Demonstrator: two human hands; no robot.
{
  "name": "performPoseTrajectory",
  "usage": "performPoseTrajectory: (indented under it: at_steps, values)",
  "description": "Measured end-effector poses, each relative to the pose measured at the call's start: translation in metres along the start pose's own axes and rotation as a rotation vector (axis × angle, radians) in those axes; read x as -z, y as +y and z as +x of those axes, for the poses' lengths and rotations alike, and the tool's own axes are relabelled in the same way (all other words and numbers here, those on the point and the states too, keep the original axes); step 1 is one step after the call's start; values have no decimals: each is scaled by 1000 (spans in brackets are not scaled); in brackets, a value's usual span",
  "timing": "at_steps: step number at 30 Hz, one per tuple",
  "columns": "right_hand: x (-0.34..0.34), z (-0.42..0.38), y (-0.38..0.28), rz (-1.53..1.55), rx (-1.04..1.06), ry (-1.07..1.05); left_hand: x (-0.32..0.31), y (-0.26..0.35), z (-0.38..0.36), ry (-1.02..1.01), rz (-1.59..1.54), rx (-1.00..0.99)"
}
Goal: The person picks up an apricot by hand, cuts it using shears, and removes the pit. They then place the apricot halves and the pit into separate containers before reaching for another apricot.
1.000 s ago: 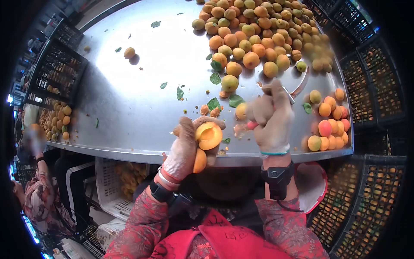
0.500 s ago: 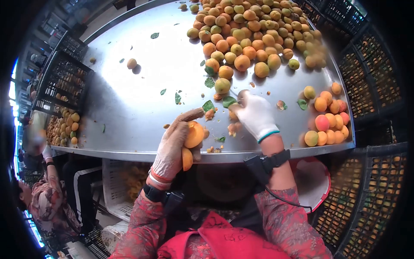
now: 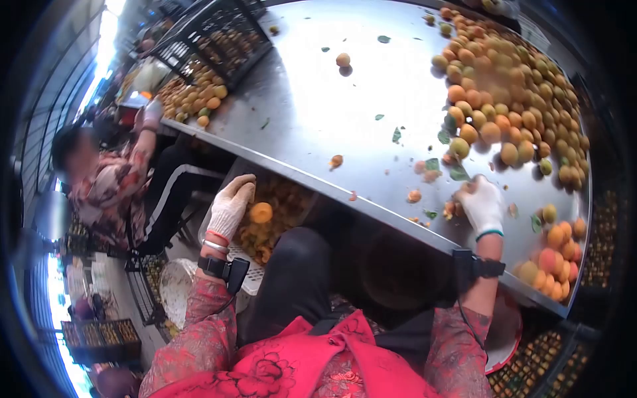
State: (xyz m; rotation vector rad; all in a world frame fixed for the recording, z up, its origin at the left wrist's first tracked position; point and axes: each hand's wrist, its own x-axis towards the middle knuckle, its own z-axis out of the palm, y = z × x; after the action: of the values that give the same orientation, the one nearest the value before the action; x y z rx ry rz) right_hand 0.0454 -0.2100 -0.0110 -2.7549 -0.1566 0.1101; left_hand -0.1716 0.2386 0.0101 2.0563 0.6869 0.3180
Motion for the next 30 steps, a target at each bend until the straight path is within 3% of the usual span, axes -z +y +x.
performPoseTrajectory:
  at_steps: [1,3,4,5,7,9,11,12,15,17,19,22,29,30]
  values:
    - [1,-1,3,69,-19,28,8,-7,-6,20,-2,3]
    - [3,-2,6,149,7,91,7,17,-13,204,285,-265]
    - [4,-3,6,530,54,34,-1,19,-9,190,107,-238]
    - [10,-6,10,904,105,-5,-12,30,-8,109,-139,-180]
    - [29,-21,9,1211,49,-225,-42,77,-14,-95,-375,-104]
    - [35,-34,-11,1478,99,-267,-84,125,-21,-292,-396,-35]
    - [55,-46,-33,1225,168,-215,-127,151,-20,-576,-396,-131]
    - [57,-45,-27,1475,173,-370,-147,165,-21,-695,-385,-188]
    - [55,-45,-21,1272,260,-269,-198,196,-29,-945,-466,-210]
    - [54,-45,-26,1450,141,-284,-214,209,-33,-965,-527,-190]
    - [58,-43,-28,1379,137,-234,-232,203,-26,-1038,-574,-138]
    - [65,-40,-29,1247,126,-240,-245,199,-20,-1002,-785,-66]
    - [41,-38,-43,1119,171,-172,-244,177,-13,-989,-920,28]
    - [35,-40,-46,1132,94,-109,-242,177,-15,-906,-915,74]
